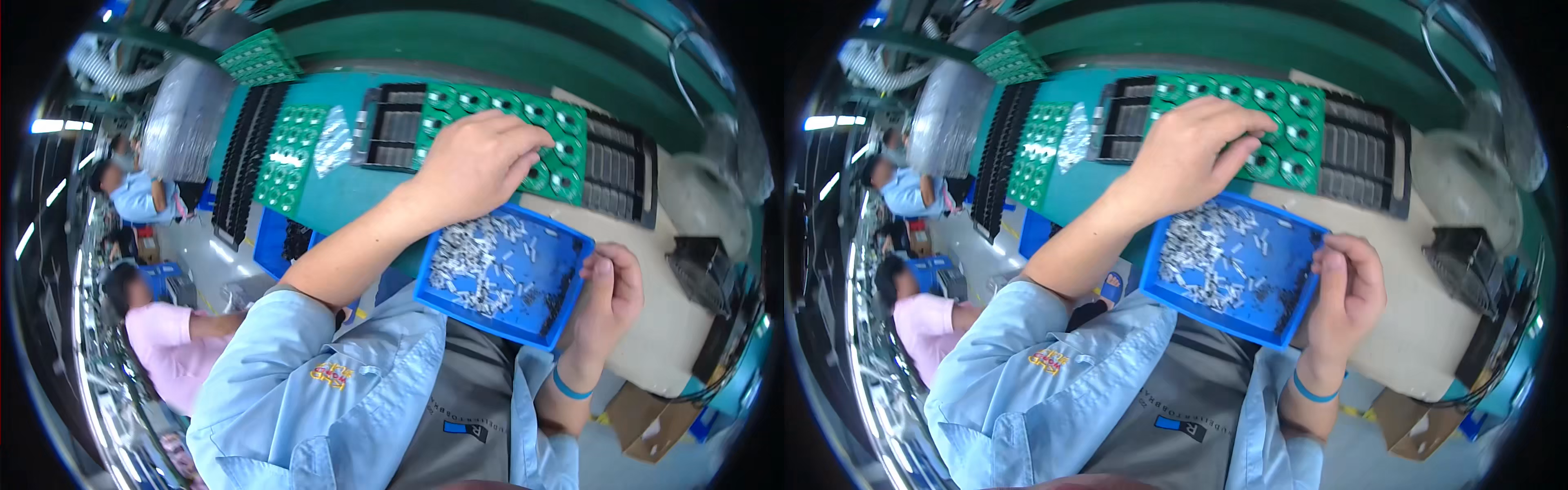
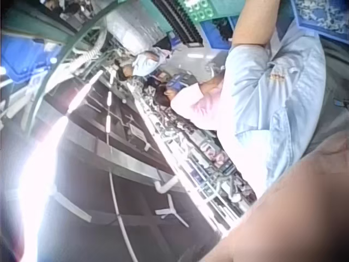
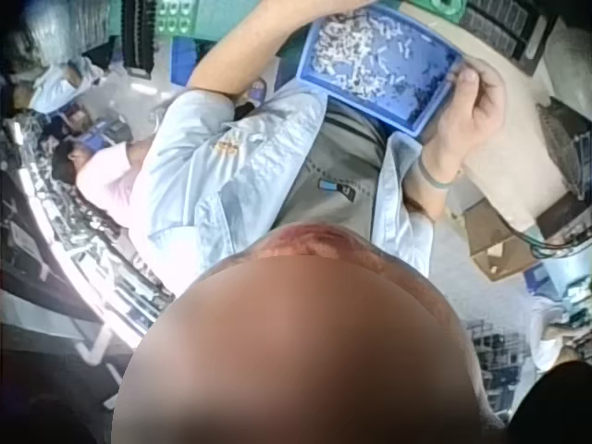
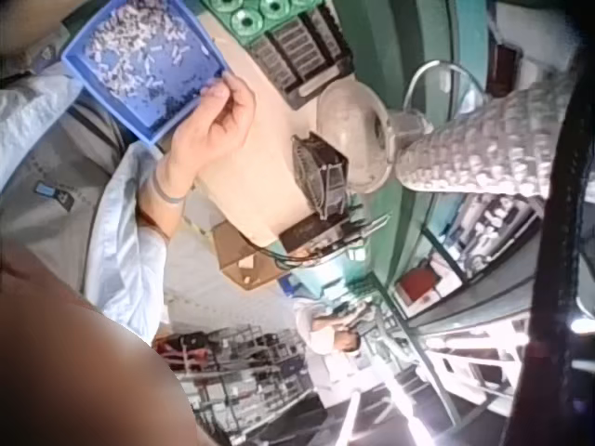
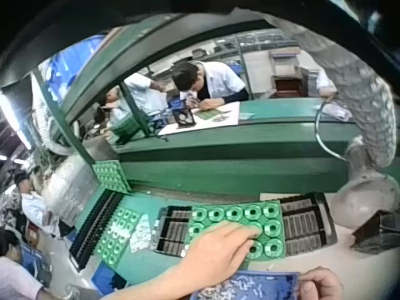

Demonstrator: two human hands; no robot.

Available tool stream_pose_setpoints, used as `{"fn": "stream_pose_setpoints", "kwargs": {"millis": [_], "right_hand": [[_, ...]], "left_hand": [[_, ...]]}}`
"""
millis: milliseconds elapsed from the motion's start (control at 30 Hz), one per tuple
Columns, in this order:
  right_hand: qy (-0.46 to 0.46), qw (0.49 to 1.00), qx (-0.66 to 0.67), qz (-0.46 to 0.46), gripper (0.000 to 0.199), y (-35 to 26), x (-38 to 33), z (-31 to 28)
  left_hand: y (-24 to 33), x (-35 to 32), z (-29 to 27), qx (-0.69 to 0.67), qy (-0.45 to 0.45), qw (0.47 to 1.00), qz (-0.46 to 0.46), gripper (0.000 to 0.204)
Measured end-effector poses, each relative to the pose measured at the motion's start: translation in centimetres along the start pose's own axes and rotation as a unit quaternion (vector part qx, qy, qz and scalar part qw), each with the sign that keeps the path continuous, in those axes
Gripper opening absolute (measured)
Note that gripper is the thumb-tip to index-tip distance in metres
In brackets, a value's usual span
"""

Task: Assembling small electronic components into a mounting tray.

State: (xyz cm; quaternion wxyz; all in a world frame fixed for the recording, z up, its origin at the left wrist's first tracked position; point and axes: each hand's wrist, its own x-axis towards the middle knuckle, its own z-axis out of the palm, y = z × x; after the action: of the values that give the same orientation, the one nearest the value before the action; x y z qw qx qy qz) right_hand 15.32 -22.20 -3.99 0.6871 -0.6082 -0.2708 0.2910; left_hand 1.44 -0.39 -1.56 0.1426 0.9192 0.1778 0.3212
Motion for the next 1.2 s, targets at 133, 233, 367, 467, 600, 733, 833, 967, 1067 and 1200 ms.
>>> {"fn": "stream_pose_setpoints", "kwargs": {"millis": [133,233,367,467,600,733,833,967,1067,1200], "right_hand": [[-0.024,0.999,-0.035,-0.033,0.015,-0.4,-0.2,-0.3],[-0.028,0.996,-0.075,-0.047,0.015,-1.8,0.4,-0.7],[-0.035,0.988,-0.138,-0.055,0.017,-3.6,1.9,-0.7],[-0.082,0.956,-0.273,-0.063,0.019,-3.9,4.0,-0.7],[-0.093,0.908,-0.404,-0.062,0.022,-3.6,5.7,0.5],[-0.095,0.85,-0.513,-0.071,0.026,-2.3,6.8,1.5],[-0.125,0.796,-0.582,-0.111,0.028,-1.8,7.6,2.0],[-0.124,0.784,-0.6,-0.101,0.029,-2.8,7.7,3.0],[-0.123,0.778,-0.605,-0.117,0.027,-2.9,7.8,3.5],[-0.092,0.82,-0.553,-0.116,0.025,-2.1,8.0,4.2]], "left_hand": [[-1.8,-2.2,-3.6,0.026,0.048,0.994,-0.092,0.023],[-3.7,-4.2,-5.3,0.043,0.075,0.986,-0.142,0.023],[-6.3,-7.1,-7.0,0.1,0.103,0.967,-0.211,0.025],[-7.3,-8.0,-6.3,0.08,0.089,0.962,-0.244,0.026],[-8.2,-8.5,-5.9,0.062,0.092,0.962,-0.249,0.023],[-8.7,-9.2,-5.6,0.054,0.102,0.966,-0.229,0.018],[-8.7,-9.5,-5.2,0.067,0.111,0.973,-0.191,0.014],[-8.6,-9.0,-5.5,0.048,0.108,0.98,-0.159,0.012],[-8.9,-8.8,-5.0,0.038,0.119,0.982,-0.143,0.011],[-9.0,-9.2,-5.3,0.019,0.134,0.975,-0.175,0.012]]}}
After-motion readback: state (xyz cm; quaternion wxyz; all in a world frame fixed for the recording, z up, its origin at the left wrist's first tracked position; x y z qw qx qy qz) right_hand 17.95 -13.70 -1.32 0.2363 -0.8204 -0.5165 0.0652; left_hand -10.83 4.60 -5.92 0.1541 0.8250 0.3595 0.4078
